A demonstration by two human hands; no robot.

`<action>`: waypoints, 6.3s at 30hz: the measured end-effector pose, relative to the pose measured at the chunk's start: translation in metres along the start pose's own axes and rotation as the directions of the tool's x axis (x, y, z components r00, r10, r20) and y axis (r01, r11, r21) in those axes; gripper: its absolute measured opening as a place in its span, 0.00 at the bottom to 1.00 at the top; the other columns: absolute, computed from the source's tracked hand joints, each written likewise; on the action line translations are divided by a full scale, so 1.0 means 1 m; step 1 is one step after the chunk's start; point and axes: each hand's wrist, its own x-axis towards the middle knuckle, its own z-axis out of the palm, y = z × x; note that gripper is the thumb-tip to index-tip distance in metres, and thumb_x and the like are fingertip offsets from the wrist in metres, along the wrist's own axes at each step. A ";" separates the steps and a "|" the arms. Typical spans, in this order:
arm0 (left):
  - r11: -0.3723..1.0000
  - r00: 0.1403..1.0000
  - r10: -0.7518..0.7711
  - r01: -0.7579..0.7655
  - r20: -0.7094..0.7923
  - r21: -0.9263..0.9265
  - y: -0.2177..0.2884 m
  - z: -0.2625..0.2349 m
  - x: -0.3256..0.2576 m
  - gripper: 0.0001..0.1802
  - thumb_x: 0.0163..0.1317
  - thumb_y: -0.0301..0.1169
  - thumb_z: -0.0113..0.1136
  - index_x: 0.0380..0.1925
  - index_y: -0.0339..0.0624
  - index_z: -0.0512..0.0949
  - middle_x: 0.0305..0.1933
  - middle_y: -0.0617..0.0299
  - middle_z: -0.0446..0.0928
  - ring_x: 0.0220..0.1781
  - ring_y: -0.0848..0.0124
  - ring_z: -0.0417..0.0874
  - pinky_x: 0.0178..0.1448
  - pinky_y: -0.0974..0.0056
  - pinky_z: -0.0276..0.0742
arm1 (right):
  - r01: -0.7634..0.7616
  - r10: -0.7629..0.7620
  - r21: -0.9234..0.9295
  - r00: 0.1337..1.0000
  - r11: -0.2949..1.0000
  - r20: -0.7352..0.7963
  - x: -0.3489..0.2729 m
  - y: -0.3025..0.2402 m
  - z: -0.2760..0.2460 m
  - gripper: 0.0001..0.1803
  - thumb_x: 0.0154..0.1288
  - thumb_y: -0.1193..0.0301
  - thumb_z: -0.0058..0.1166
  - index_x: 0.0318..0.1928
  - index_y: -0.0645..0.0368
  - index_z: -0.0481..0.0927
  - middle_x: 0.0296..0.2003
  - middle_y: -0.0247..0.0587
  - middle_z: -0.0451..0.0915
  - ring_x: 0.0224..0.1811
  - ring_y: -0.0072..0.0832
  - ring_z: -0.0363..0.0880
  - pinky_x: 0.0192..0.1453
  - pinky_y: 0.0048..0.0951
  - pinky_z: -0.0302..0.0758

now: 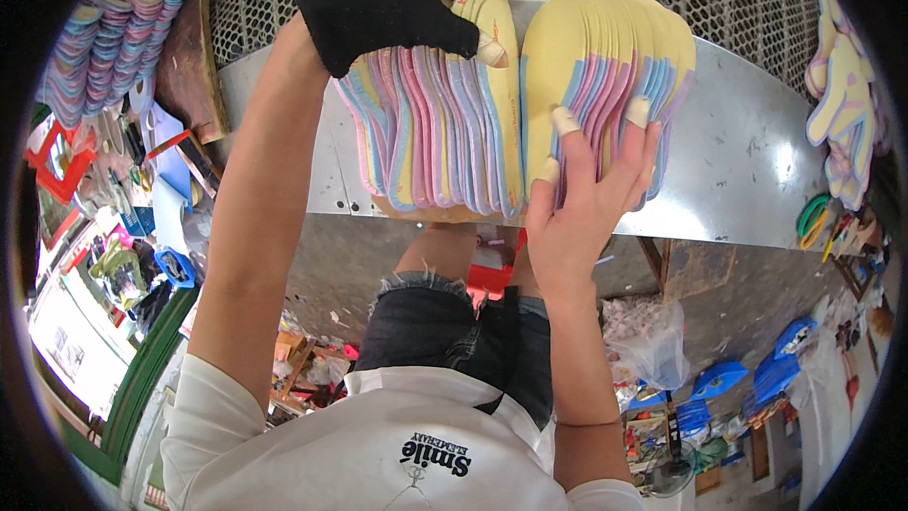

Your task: The recorder is sorting and bundling colorful shoe insoles in a manufacturing environment.

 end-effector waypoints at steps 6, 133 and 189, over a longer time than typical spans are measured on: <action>0.987 0.998 -0.055 0.051 0.026 0.154 0.004 -0.002 -0.002 0.40 0.44 0.52 0.75 0.53 0.37 0.76 0.45 0.44 0.81 0.48 0.53 0.82 0.52 0.56 0.77 | 0.037 -0.037 0.000 0.998 0.999 0.044 0.001 -0.017 -0.005 0.26 0.51 0.66 0.63 0.53 0.52 0.79 0.71 0.58 0.52 0.73 0.62 0.45 0.73 0.57 0.47; 0.751 0.560 -0.592 0.124 -0.579 -0.648 0.001 0.131 -0.106 0.38 0.42 0.43 0.80 0.52 0.39 0.74 0.44 0.56 0.80 0.45 0.64 0.83 0.49 0.60 0.78 | 0.066 -0.071 0.086 0.996 0.994 0.057 0.003 -0.043 0.014 0.22 0.57 0.69 0.58 0.54 0.53 0.79 0.72 0.65 0.50 0.75 0.58 0.47 0.73 0.59 0.43; 0.733 0.690 -0.519 0.056 -0.504 -0.678 -0.003 0.118 -0.117 0.30 0.51 0.38 0.75 0.52 0.38 0.75 0.42 0.57 0.82 0.42 0.72 0.82 0.49 0.64 0.78 | 0.131 -0.135 0.069 0.990 0.989 0.051 -0.008 -0.048 0.025 0.18 0.60 0.74 0.52 0.52 0.55 0.81 0.72 0.67 0.47 0.76 0.59 0.44 0.75 0.53 0.44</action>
